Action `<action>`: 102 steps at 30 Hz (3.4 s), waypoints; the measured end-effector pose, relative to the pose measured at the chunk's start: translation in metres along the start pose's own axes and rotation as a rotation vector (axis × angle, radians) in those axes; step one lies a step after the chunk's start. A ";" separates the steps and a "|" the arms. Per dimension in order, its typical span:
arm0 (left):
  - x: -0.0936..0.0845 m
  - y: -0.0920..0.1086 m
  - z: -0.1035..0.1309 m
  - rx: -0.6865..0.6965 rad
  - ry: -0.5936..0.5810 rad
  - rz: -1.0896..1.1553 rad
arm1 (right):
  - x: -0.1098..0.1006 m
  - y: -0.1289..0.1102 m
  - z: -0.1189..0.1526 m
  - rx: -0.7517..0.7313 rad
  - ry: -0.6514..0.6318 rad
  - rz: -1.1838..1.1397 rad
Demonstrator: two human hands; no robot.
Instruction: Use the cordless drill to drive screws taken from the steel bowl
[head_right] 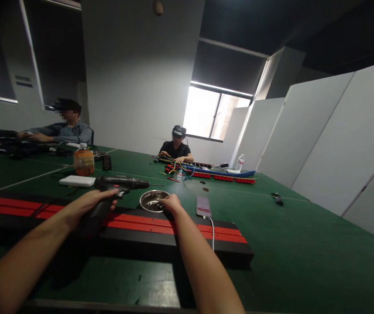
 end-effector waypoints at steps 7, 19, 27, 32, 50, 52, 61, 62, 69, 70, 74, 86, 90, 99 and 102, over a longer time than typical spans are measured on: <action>-0.003 -0.020 -0.001 0.097 0.037 0.049 | -0.003 -0.012 0.005 0.169 0.073 -0.293; -0.007 -0.033 0.003 0.164 -0.054 0.014 | -0.011 -0.019 0.017 0.260 -0.046 -0.433; -0.008 -0.031 0.010 0.196 -0.004 0.002 | -0.009 -0.020 0.016 0.285 -0.135 -0.467; -0.012 -0.036 0.001 0.199 -0.036 -0.041 | -0.011 -0.019 0.016 0.293 -0.106 -0.474; -0.007 -0.035 0.002 0.153 -0.049 0.003 | -0.008 -0.016 0.014 0.248 -0.149 -0.476; -0.008 -0.035 0.003 0.155 -0.053 -0.001 | -0.007 -0.016 0.014 0.258 -0.159 -0.482; -0.006 -0.031 0.007 0.169 -0.046 -0.045 | -0.006 -0.019 0.015 0.275 -0.153 -0.457; -0.006 -0.031 0.007 0.169 -0.041 -0.049 | -0.007 -0.019 0.015 0.277 -0.151 -0.455; -0.004 -0.030 0.008 0.171 -0.027 -0.033 | -0.006 -0.017 0.014 0.263 -0.132 -0.461; -0.004 -0.030 0.009 0.168 -0.025 -0.029 | -0.006 -0.018 0.014 0.265 -0.130 -0.461; -0.003 -0.029 0.010 0.166 -0.018 -0.017 | -0.006 -0.019 0.015 0.275 -0.124 -0.461; -0.008 -0.034 0.000 0.153 -0.048 -0.021 | -0.006 -0.015 0.009 0.279 -0.086 -0.426; -0.008 -0.035 0.001 0.165 -0.035 -0.036 | -0.006 -0.015 0.008 0.281 -0.082 -0.431; -0.009 -0.035 0.004 0.166 -0.028 -0.010 | -0.010 -0.018 0.013 0.313 -0.153 -0.439; -0.009 -0.035 0.003 0.164 -0.028 -0.019 | -0.011 -0.018 0.015 0.319 -0.147 -0.433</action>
Point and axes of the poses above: each hand's wrist, its own z-axis away from the middle knuckle, its own x-axis out of the palm, y = z × x, the point moved 1 cm from there along -z, towards the middle knuckle, and after that the axes turned 2 degrees about y, right-handed, at the moved point
